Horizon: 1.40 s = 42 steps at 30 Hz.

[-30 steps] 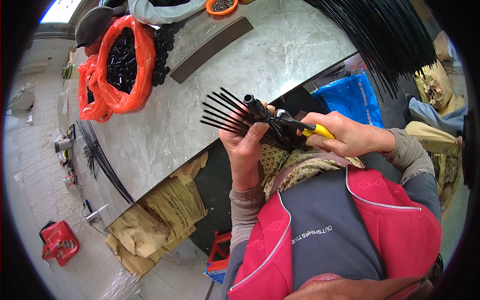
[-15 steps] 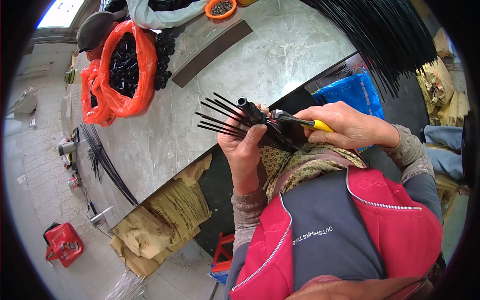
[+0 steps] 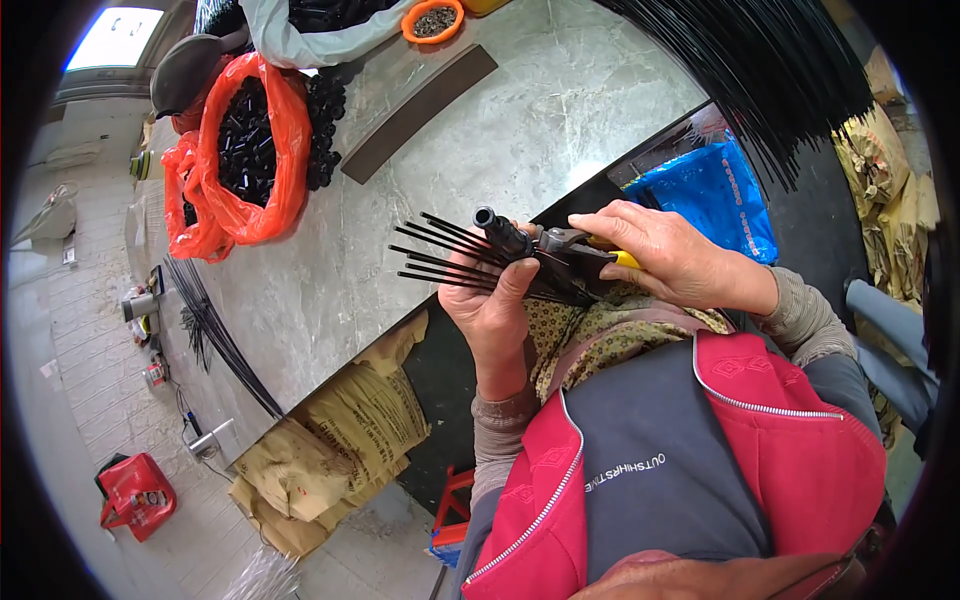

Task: Assembling industrial brushes by inserting black bristles into plastic housings and trimming the ends with pliers.

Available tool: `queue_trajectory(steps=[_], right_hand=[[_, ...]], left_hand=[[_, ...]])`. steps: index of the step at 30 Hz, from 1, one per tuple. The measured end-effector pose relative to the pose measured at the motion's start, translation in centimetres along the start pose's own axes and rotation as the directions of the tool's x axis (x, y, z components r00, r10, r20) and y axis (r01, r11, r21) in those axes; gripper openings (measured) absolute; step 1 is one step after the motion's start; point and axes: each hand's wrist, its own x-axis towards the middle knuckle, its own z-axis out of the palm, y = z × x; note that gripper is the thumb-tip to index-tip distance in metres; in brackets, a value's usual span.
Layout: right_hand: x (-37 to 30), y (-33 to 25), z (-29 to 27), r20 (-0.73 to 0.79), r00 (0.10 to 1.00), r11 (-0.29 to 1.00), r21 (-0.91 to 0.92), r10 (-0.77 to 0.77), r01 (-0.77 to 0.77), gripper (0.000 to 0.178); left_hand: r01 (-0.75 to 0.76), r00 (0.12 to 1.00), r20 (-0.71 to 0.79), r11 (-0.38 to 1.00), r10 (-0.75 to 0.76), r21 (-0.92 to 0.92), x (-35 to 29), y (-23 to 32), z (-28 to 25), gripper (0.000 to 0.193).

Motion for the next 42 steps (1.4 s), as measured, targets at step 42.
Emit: queue_trajectory(steps=[42], right_hand=[[-0.13, 0.1, 0.02, -0.048, 0.998, 0.99, -0.137, -0.046, 0.039, 0.052]], left_hand=[[-0.066, 0.998, 0.002, 0.992, 0.066, 0.104, -0.04, -0.05, 0.69, 0.035]])
